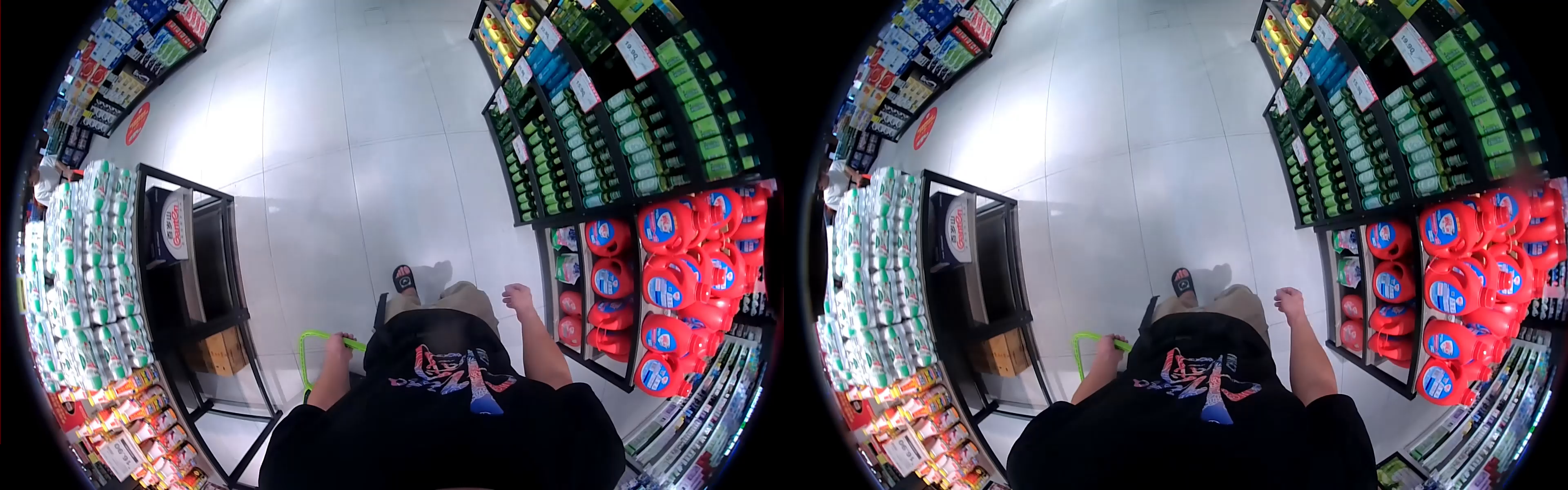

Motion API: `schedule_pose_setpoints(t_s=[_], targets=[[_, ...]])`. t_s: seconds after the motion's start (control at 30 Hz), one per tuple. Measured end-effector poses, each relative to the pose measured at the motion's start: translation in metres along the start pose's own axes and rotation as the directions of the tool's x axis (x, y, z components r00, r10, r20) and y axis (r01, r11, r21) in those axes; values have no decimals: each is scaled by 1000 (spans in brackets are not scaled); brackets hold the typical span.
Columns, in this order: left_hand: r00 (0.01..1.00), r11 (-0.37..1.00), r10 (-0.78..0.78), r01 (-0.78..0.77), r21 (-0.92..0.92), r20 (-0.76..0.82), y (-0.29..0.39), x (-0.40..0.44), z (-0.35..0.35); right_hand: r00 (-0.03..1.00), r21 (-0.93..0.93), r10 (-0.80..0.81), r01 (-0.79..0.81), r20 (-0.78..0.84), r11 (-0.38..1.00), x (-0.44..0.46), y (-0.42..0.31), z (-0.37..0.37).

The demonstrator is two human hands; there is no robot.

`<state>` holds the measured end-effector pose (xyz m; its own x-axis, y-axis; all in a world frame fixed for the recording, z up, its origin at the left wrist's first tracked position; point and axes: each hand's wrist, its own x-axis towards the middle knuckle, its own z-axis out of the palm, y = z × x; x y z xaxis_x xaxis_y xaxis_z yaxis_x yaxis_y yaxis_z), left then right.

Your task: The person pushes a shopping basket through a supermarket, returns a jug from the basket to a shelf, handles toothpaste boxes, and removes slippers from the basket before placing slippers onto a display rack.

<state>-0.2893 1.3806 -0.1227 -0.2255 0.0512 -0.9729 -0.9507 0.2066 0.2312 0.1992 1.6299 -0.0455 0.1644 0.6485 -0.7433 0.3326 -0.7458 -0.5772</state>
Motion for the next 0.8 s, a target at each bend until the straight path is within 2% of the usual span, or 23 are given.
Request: schedule_pose_setpoints(t_s=[0.07,0.2,0.27,0.3,0.37,0.5,0.57,0.63,0.7,0.77,0.8], targets=[[999,998,46,-45,-34,9,13,-3,40,1000,46,-11,10,11,999,24,-30,6],[992,993,111,-109,-38,58,25,20,91,989,-117,16,1,149,993,69,-65,39],[989,986,137,-142,-89,-55,40,6,136,962,-410,-244,273,122,870,116,-68,55],[988,984,143,-148,-99,-61,44,9,153,959,-410,-248,282,135,867,134,-86,58],[988,977,130,-141,-157,-84,52,15,184,955,-278,-286,296,79,914,175,-125,56],[967,954,208,-234,-188,-146,58,15,252,950,-199,-244,282,196,939,256,-224,22],[967,970,152,-185,-157,-202,55,15,280,973,-154,34,2,230,988,292,-278,-2],[962,956,160,-207,-208,-221,59,14,323,977,-116,6,19,214,993,344,-313,-18],[951,943,137,-211,-258,-279,50,3,342,971,-211,-61,111,231,971,398,-340,-32],[943,937,250,-292,-189,-218,52,1,383,955,-267,-75,155,288,951,422,-387,-30],[942,930,243,-294,-219,-234,54,1,407,943,-283,-102,197,316,939,436,-417,-26]])
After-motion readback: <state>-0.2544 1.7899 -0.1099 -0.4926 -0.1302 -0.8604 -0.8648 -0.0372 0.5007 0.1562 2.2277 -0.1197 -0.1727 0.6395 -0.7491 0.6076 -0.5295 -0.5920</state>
